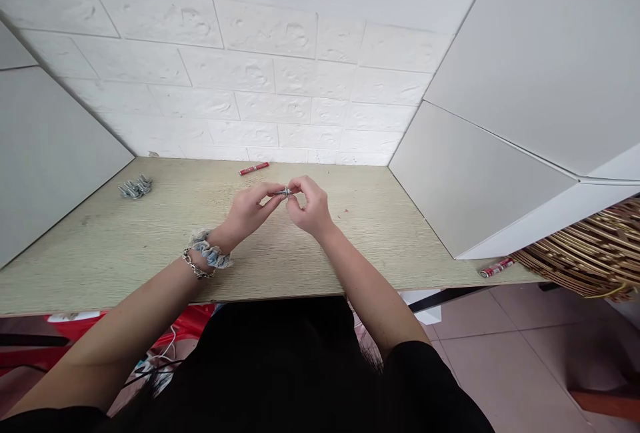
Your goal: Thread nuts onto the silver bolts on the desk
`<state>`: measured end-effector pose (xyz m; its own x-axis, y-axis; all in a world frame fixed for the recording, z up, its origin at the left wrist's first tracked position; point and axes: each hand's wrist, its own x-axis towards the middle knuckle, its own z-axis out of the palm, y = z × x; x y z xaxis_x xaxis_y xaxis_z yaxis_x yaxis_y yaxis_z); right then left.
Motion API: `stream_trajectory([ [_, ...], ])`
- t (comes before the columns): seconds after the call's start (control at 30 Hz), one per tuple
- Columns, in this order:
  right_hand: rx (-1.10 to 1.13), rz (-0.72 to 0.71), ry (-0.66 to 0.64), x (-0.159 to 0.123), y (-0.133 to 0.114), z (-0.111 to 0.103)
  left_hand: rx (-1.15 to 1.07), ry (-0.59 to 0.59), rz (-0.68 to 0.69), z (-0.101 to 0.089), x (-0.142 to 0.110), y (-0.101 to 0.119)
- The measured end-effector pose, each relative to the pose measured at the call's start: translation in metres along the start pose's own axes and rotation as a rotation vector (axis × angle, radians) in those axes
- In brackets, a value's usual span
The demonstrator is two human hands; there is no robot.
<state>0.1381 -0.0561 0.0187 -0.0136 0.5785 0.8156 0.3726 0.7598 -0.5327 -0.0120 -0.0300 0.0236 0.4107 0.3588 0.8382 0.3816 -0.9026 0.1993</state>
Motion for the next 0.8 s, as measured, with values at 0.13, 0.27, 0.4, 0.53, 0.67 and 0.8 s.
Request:
stream_trajectory([
  [0.13, 0.023, 0.029, -0.06, -0.0005, 0.0001, -0.0014, 0.031, 0.049, 0.041, -0.0007, 0.0004, 0.0007],
  [0.27, 0.01, 0.156, -0.124, -0.0022, 0.0047, -0.0025, 0.045, 0.048, 0.086, -0.0008, -0.0003, 0.0005],
  [0.4, -0.03, 0.224, -0.116, -0.0026, 0.0075, -0.0018, 0.051, -0.006, 0.072, -0.0002, -0.0019, 0.0002],
  [0.53, -0.057, 0.261, -0.166, -0.0013, 0.0048, -0.0004, 0.057, -0.049, 0.058, 0.0002, -0.003, -0.0017],
  [0.67, -0.084, 0.231, -0.179, -0.0003, 0.0028, -0.0001, 0.091, -0.08, 0.027, 0.0002, -0.0032, -0.0033],
  [0.8, -0.049, 0.178, -0.197, -0.0018, 0.0045, 0.0004, 0.109, -0.078, 0.006, 0.0001, -0.0026, -0.0046],
])
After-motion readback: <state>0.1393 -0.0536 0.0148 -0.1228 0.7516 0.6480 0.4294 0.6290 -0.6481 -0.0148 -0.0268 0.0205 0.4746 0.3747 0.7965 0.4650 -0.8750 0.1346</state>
